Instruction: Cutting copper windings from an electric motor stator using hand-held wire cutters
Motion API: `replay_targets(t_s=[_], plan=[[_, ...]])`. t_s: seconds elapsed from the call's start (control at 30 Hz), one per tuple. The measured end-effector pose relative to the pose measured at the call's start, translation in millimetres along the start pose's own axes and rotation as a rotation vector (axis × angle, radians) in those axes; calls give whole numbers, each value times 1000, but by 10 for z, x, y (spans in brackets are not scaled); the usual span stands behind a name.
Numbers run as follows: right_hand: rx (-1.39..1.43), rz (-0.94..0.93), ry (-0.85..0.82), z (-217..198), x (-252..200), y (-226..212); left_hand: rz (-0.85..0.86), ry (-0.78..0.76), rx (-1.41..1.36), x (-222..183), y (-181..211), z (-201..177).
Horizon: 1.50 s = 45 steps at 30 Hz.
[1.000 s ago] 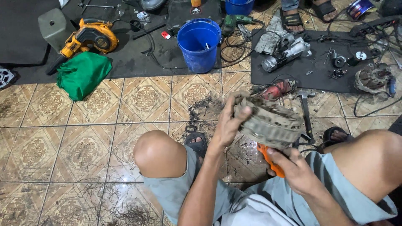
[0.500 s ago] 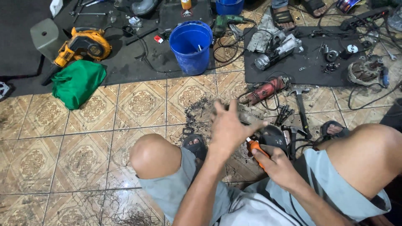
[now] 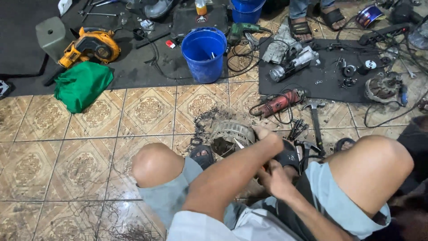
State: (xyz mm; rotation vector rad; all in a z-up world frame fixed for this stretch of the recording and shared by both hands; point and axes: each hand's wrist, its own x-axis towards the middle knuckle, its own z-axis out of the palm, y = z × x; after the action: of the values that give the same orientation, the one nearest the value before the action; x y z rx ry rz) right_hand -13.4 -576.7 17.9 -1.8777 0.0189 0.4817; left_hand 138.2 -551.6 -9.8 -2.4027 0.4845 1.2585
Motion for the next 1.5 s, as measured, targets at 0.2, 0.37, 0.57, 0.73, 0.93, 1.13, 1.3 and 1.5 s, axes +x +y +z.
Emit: replay_targets(t_s=[0.2,0.37,0.57,0.73,0.93,1.13,1.3,1.5], plan=[[8,204,-39,20,-91,-403,13,134,189,-244,-200,78],[-50,-1,-40,57,-136,-334,79,276,-135,-1914,-887,-435],[236,159,6,-11,-115,-346,104,559,-1139,-2440,-1491,-430],[968,190,40,-182,-76,-435,257,787,-1714,-2818,-1704,-365],[1133,211,-200,-315,-148,-584,659,1227,-1867,-2676,-1895,-115],[1052,300,-128,-343,-142,-484,474,1420,-1892,-2765,-2046,36],[1015,285,-240,-272,-36,-266,535,1466,-1868,-2818,-2034,58],[1170,158,-150,-106,-488,-1261,780,1406,-1883,-3138,-1776,-8]])
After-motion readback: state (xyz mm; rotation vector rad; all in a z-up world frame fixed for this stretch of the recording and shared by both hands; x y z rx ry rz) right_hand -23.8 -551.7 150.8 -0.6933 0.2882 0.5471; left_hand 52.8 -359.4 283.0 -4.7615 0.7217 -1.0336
